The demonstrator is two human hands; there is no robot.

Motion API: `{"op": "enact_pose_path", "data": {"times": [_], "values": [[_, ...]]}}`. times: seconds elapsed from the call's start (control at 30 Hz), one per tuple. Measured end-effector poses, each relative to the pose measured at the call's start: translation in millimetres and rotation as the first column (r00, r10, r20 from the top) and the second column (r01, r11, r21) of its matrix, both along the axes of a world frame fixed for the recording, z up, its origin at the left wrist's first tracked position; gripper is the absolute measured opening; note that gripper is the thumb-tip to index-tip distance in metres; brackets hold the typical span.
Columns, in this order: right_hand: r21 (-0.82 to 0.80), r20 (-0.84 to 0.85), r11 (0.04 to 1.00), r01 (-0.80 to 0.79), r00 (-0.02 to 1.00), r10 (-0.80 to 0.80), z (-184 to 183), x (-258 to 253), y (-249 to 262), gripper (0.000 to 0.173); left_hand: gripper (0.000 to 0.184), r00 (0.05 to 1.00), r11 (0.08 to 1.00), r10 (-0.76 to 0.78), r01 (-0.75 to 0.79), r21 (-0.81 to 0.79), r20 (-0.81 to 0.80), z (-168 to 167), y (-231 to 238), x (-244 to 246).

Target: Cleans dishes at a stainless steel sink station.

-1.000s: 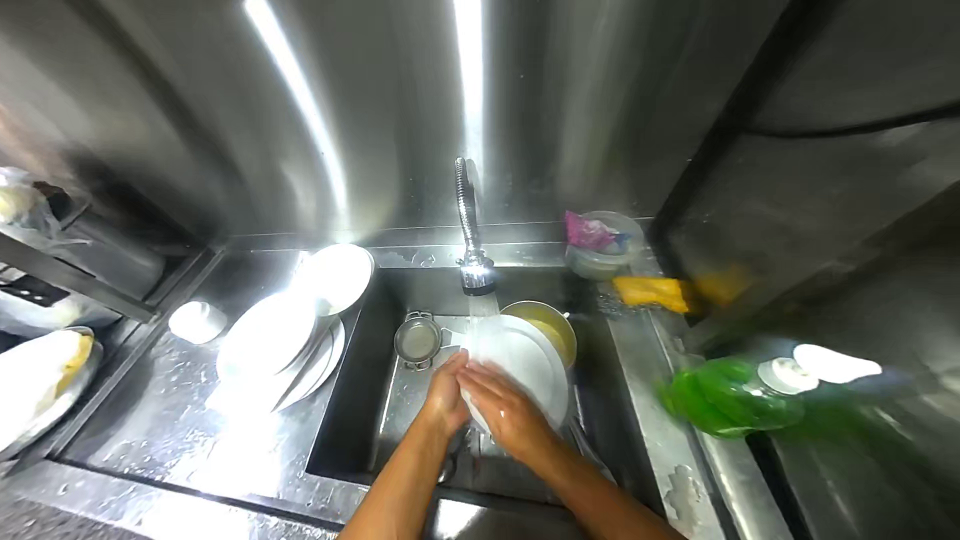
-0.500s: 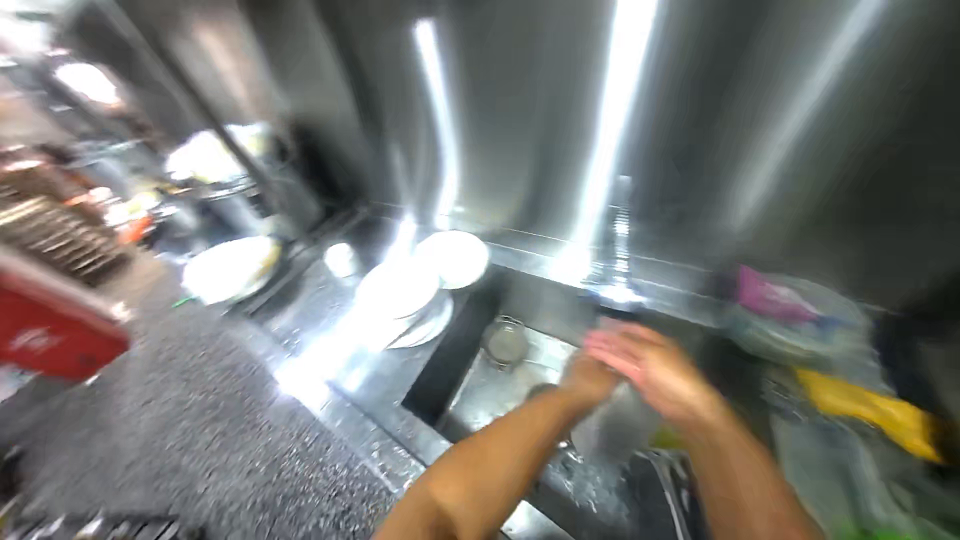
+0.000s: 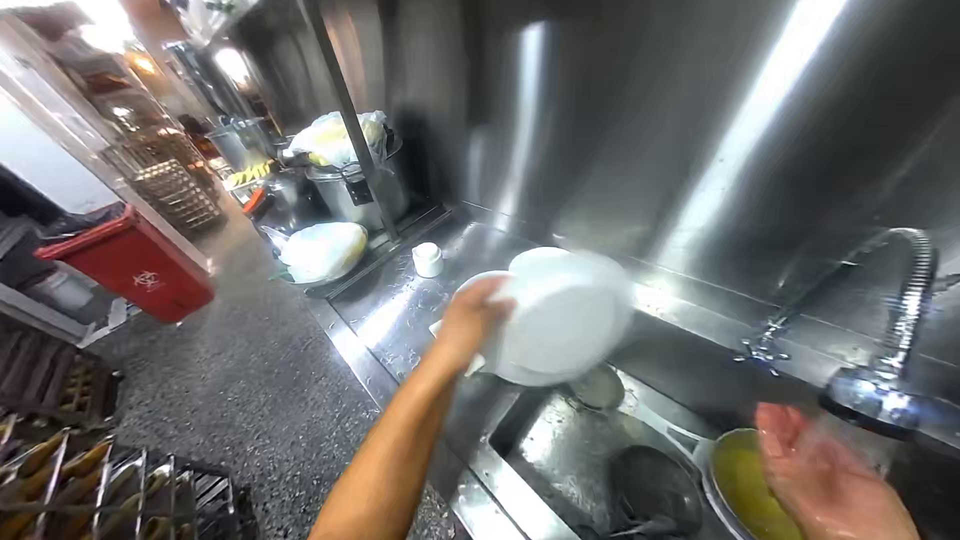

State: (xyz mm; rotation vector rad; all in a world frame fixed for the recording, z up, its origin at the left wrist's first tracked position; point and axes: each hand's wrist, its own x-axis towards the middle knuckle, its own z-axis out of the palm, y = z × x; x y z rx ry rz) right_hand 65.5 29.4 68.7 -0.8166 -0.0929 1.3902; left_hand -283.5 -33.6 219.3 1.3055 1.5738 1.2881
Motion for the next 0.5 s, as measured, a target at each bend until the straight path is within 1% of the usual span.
{"op": "enact_pose_path", "data": {"times": [0.03, 0.07, 0.1, 0.13, 0.17, 0.2, 0.23, 0.27, 0.3, 0.33, 0.37, 0.4, 0.47, 0.5], "values": [[-0.051, 0.004, 0.996, 0.067, 0.998, -0.067, -0.6, -11.0, -3.4, 0.032, 0.031, 0.988, 0.99, 0.129, -0.133, 0.047, 0.089, 0.2, -1.3, -31.9], [-0.089, 0.033, 0.989, 0.117, 0.993, -0.114, 5.3, -25.1, -10.4, 0.034, 0.03, 0.953, 0.962, 0.247, -0.264, 0.077, 0.175, 0.1, -2.1, -63.3], [-0.125, 0.057, 0.98, 0.157, 0.987, -0.151, 9.4, -38.4, -16.8, 0.035, 0.03, 0.898, 0.916, 0.356, -0.39, 0.093, 0.26, -2.6, -2.5, -94.4], [-0.129, 0.079, 0.979, 0.16, 0.985, -0.151, 1.0, -46.6, -21.8, 0.039, 0.03, 0.831, 0.859, 0.446, -0.502, 0.102, 0.333, -8.9, -2.6, -125.1], [-0.121, 0.119, 0.983, 0.141, 0.985, -0.127, -20.8, -51.0, -23.9, 0.038, 0.03, 0.766, 0.798, 0.519, -0.593, 0.107, 0.379, -19.5, -1.6, -156.0], [-0.126, 0.196, 0.985, 0.114, 0.977, -0.088, -53.1, -52.6, -21.9, 0.033, 0.031, 0.707, 0.743, 0.577, -0.662, 0.096, 0.409, -33.3, -0.2, -186.2], [-0.16, 0.281, 0.983, 0.091, 0.959, -0.042, -73.2, -62.3, -17.9, 0.031, 0.034, 0.653, 0.701, 0.619, -0.71, 0.067, 0.436, -48.9, 1.4, -213.6], [-0.236, 0.374, 0.97, 0.058, 0.927, 0.035, -71.6, -84.5, -13.8, 0.029, 0.036, 0.602, 0.666, 0.654, -0.745, 0.027, 0.458, -65.6, 4.0, -237.7], [-0.322, 0.479, 0.946, 0.046, 0.869, 0.121, -56.0, -116.1, -7.7, 0.029, 0.036, 0.559, 0.636, 0.688, -0.771, -0.014, 0.463, -83.4, 7.4, -258.2], [-0.351, 0.567, 0.936, 0.006, 0.797, 0.208, -38.4, -146.8, -0.6, 0.037, 0.035, 0.528, 0.615, 0.714, -0.787, -0.053, 0.46, -100.9, 10.8, -274.6], [-0.344, 0.662, 0.937, -0.053, 0.695, 0.282, -22.7, -174.8, 8.9, 0.042, 0.035, 0.507, 0.601, 0.735, -0.795, -0.086, 0.449, -117.7, 14.6, -287.7], [-0.323, 0.757, 0.938, -0.128, 0.56, 0.337, -10.1, -198.6, 20.3, 0.045, 0.036, 0.496, 0.592, 0.753, -0.797, -0.117, 0.433, -132.6, 18.2, -297.5], [-0.329, 0.892, 0.903, -0.276, 0.224, 0.393, 7.4, -233.8, 48.2, 0.048, 0.037, 0.473, 0.551, 0.81, -0.816, -0.173, 0.347, -155.1, 24.8, -305.0], [-0.374, 0.914, 0.879, -0.295, 0.047, 0.404, 16.1, -249.0, 60.6, 0.051, 0.036, 0.47, 0.521, 0.845, -0.831, -0.193, 0.256, -163.7, 27.3, -305.8]]}}
